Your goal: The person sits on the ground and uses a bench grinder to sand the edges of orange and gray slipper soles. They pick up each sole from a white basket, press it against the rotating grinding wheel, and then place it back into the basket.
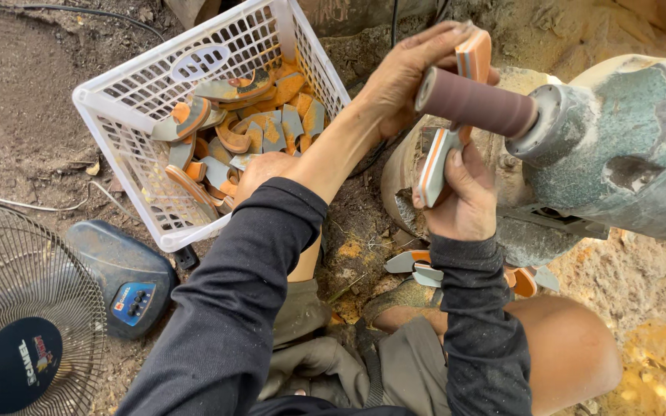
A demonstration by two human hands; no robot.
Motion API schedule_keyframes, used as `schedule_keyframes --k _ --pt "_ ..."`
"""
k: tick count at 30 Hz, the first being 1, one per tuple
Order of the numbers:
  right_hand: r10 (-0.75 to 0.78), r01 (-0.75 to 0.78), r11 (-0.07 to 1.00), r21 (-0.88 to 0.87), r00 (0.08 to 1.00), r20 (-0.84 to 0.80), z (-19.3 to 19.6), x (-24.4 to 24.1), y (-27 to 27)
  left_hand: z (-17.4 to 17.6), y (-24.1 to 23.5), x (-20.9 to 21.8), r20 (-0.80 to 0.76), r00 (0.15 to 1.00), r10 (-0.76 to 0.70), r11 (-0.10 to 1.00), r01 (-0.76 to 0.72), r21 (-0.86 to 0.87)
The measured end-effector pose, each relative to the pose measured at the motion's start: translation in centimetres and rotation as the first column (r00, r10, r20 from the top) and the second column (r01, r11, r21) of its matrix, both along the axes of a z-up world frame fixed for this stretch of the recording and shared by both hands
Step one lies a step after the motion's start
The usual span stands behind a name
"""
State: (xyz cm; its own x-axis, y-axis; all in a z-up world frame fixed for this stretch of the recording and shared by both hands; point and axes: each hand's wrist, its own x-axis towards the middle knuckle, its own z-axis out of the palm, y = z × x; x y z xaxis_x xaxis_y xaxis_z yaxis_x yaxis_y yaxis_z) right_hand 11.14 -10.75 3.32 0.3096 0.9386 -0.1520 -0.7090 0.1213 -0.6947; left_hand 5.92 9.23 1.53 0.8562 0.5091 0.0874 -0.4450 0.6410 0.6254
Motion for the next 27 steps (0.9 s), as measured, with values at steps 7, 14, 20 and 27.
schedule_keyframes --k 7,14,20,27 --pt "-0.039 0.039 0.999 -0.007 0.999 0.011 1.0 -2.7 -1.2 -0.9 -1.7 -0.4 -0.217 0.971 -0.096 0.995 0.097 -0.005" --pt "-0.003 0.004 0.998 -0.059 1.000 0.018 -0.2 -3.4 -3.5 0.2 -4.0 -1.5 -0.342 0.915 -0.216 0.976 0.188 -0.113" --pt "0.004 0.003 0.957 -0.291 1.000 0.025 -1.9 -2.0 -2.8 -1.0 -6.4 -1.7 -0.454 0.886 -0.094 0.995 0.076 -0.056" --pt "-0.095 0.164 0.878 -0.450 0.981 0.171 -2.1 -2.4 -1.4 -2.4 -7.7 -2.0 -0.312 0.950 -0.024 0.990 -0.021 -0.139"
